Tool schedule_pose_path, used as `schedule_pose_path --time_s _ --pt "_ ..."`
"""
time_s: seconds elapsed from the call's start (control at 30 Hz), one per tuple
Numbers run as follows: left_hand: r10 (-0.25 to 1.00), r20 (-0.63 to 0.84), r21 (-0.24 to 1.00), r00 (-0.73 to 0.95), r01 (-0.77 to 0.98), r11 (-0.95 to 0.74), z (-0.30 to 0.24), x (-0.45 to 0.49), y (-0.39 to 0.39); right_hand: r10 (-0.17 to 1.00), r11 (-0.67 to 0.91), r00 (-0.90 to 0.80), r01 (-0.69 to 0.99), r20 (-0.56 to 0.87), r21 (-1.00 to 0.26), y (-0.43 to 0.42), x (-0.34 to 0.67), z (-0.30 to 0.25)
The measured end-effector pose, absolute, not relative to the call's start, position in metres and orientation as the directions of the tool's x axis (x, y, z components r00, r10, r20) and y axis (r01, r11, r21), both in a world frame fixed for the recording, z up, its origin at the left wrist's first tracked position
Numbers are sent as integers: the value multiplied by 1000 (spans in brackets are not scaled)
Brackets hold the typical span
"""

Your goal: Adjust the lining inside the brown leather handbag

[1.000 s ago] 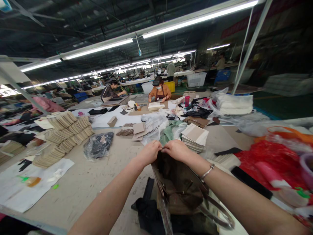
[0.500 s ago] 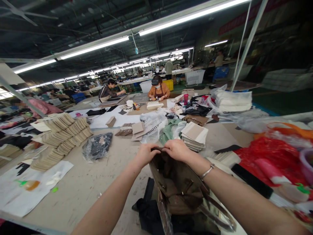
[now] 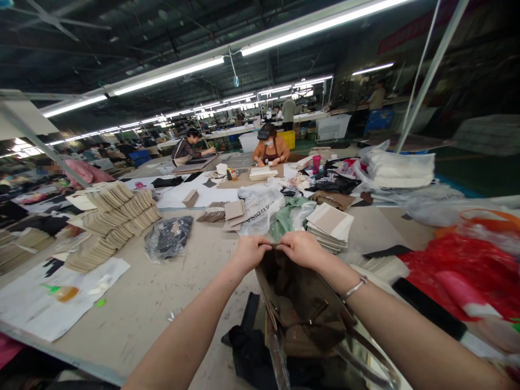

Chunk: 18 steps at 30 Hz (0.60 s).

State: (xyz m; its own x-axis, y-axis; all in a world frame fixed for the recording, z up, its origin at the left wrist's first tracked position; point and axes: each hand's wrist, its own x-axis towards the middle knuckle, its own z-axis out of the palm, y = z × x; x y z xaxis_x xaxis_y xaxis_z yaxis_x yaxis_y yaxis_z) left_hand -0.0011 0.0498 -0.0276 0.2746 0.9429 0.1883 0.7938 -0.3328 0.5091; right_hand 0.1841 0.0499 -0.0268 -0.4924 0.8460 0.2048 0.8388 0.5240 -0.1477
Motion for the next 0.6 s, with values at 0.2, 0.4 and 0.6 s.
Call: schedule_pose_path --time_s 0.2,0.4,0.6 --pt "950 156 542 270 781 -311 -27 1 52 865 499 -468 838 181 -221 55 190 -29" --pt "958 85 587 273 764 -269 -30 -2 57 860 510 -488 834 148 -210 57 194 -26" --pt "956 107 601 274 748 -282 -35 -9 56 801 596 -567 784 194 -174 58 196 -26"
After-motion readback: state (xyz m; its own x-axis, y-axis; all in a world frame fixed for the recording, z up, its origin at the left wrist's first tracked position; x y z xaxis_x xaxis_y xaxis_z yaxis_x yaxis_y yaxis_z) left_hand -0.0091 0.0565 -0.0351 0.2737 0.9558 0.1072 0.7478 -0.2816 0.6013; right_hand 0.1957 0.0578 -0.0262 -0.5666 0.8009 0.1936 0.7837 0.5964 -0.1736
